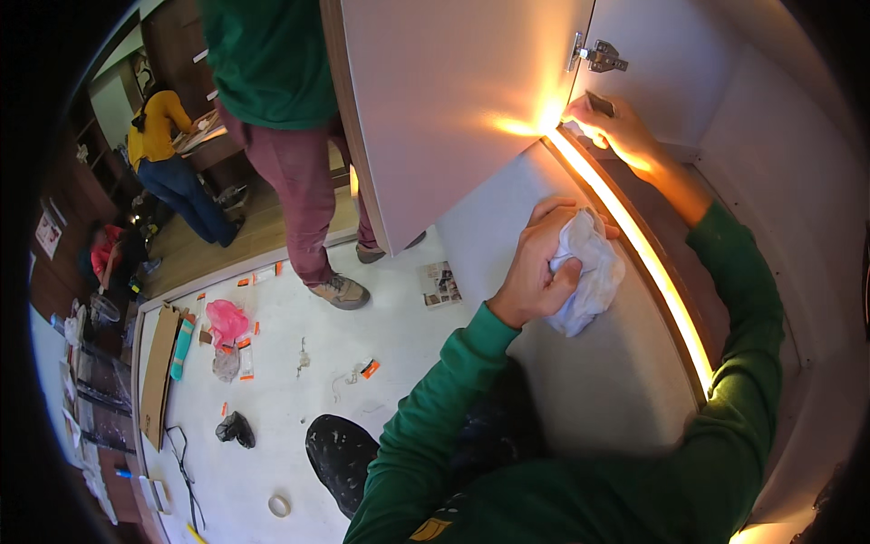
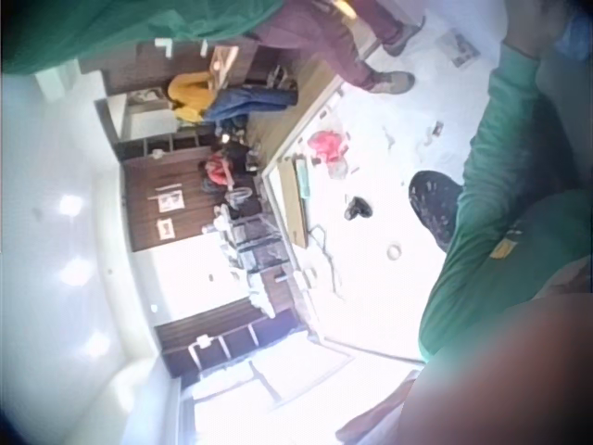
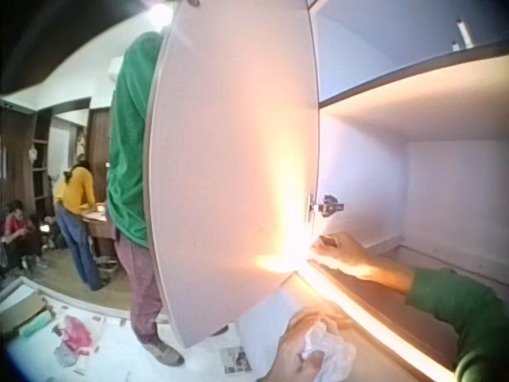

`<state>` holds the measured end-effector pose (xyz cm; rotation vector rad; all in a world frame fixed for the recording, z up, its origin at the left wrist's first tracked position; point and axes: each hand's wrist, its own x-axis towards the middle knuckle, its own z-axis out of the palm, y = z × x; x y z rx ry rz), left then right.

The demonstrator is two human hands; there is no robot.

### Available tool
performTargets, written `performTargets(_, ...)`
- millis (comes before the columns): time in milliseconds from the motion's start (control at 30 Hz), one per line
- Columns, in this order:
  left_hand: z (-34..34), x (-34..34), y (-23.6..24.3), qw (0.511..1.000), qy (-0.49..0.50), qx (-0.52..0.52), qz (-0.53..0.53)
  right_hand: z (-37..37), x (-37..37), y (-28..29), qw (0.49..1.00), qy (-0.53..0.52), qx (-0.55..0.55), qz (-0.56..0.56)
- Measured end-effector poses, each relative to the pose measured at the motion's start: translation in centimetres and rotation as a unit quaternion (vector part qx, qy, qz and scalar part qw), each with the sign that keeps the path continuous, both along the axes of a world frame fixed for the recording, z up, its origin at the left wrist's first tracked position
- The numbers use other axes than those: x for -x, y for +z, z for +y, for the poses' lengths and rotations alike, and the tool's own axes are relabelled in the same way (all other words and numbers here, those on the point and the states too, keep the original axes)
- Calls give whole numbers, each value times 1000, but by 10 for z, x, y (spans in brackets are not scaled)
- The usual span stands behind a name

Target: The person kneels in front of an open cabinet and installs an LED strip along the inner edge. They use a cloth to wipe the surface and a small tool to press the strip into place, adjusting it along the length of the cabinet.

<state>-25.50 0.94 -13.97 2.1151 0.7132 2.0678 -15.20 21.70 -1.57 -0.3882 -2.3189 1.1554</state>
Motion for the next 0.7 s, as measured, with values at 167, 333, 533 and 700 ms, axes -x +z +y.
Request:
performTargets(167,1,2,-1,1000,-7,14,3,-29,-10,24,992,20,-114,-47)
performTargets(333,2,2,1,1000,-4,9,9,6,-2,18,985,-145,-80,-55)
performTargets(533,3,2,2,1000,-2,4,5,32,11,-13,978,-193,-66,-52)
performTargets(700,2,0,2,1000,-7,12,-1,53,27,-27,982,-183,-49,-17)
